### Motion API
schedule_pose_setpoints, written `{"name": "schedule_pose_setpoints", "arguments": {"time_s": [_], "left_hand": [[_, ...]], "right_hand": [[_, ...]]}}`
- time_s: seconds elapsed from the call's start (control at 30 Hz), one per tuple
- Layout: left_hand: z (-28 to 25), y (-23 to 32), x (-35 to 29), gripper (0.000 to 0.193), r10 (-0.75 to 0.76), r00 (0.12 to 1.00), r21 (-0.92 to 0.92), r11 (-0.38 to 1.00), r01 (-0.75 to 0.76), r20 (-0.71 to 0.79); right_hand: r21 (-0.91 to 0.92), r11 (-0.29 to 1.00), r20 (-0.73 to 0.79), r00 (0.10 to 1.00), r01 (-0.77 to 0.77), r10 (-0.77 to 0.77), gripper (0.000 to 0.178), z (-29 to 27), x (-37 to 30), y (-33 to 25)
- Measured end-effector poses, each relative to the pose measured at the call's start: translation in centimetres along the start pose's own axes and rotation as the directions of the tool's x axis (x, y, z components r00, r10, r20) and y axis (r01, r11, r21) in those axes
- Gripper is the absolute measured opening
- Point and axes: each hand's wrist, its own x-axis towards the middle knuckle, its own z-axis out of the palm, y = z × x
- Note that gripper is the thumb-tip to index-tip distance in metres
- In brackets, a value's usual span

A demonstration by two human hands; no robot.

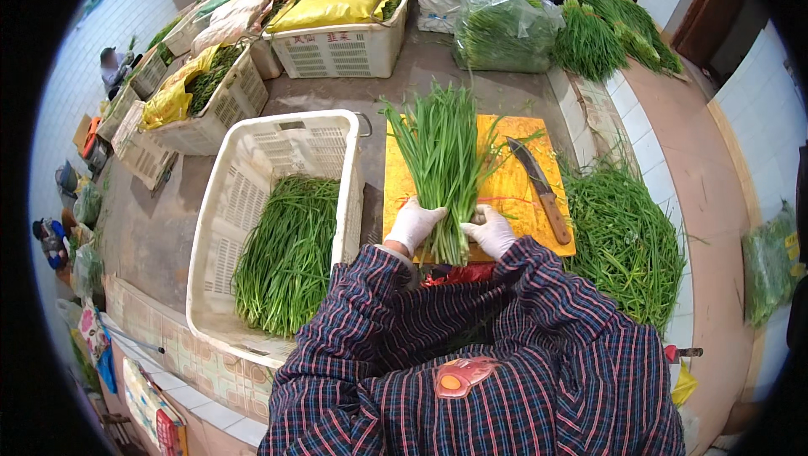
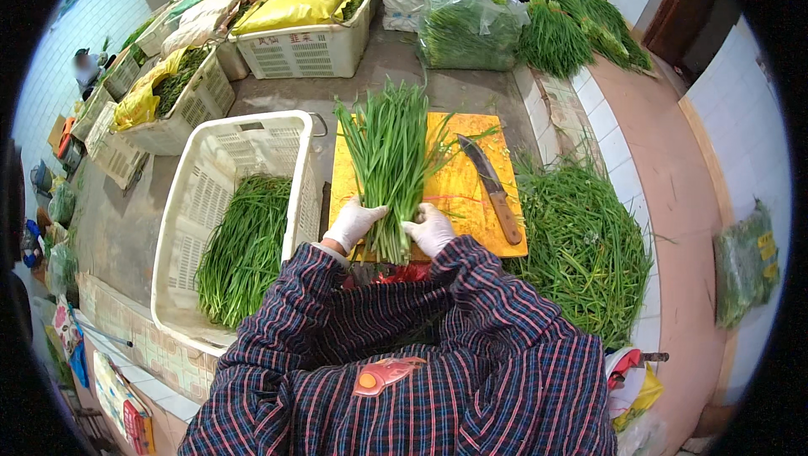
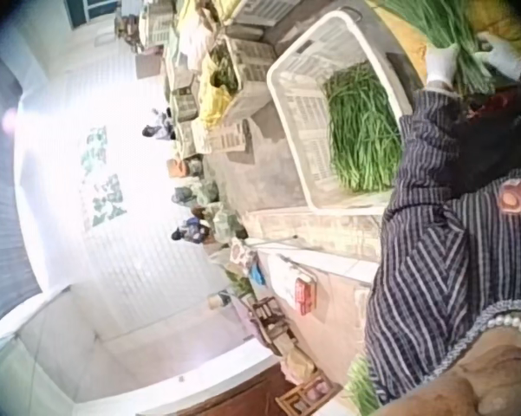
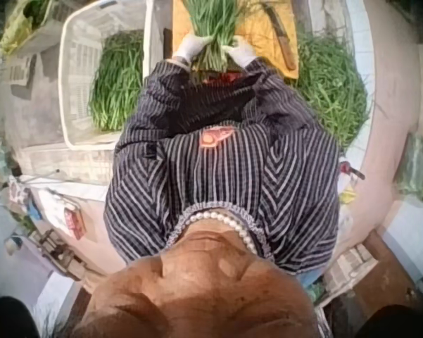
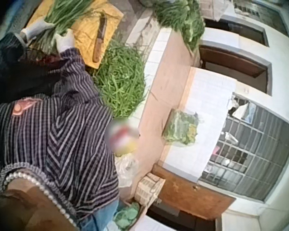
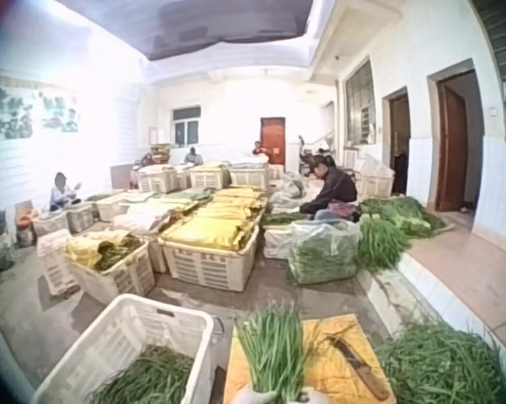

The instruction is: The person sits on the floor and sorts green leafy vegetables from a white basket. They pick up bunches, align them, and place them on a yellow cutting board. The person then uses a knife to trim the ends of the vegetables and places the trimmed bunches back into the basket.

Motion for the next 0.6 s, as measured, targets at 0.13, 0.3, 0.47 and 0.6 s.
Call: {"name": "schedule_pose_setpoints", "arguments": {"time_s": [0.13, 0.3, 0.47, 0.6], "left_hand": [[-1.0, -3.9, 1.6, 0.053, 0.196, 0.980, 0.431, 0.884, -0.181, 0.010], [-1.0, 2.1, -2.0, 0.067, 0.065, 0.996, 0.561, 0.828, -0.021, -0.059], [-2.3, 1.8, -2.4, 0.068, 0.079, 0.994, 0.585, 0.811, -0.022, -0.073], [-2.2, 4.8, -4.2, 0.075, 0.019, 0.997, 0.602, 0.798, 0.027, -0.070]], "right_hand": [[-0.322, 0.929, 0.006, 0.981, -0.182, 0.195, 0.027, -1.6, 1.0, 0.9], [-0.268, 0.918, -0.084, 0.956, -0.293, 0.280, 0.034, -2.0, 0.7, -0.1], [-0.568, 0.810, -0.063, 0.989, -0.145, 0.132, 0.052, -2.2, 0.0, -3.1], [-0.817, 0.572, -0.026, 0.996, -0.069, 0.083, 0.042, -2.2, -2.7, -8.7]]}}
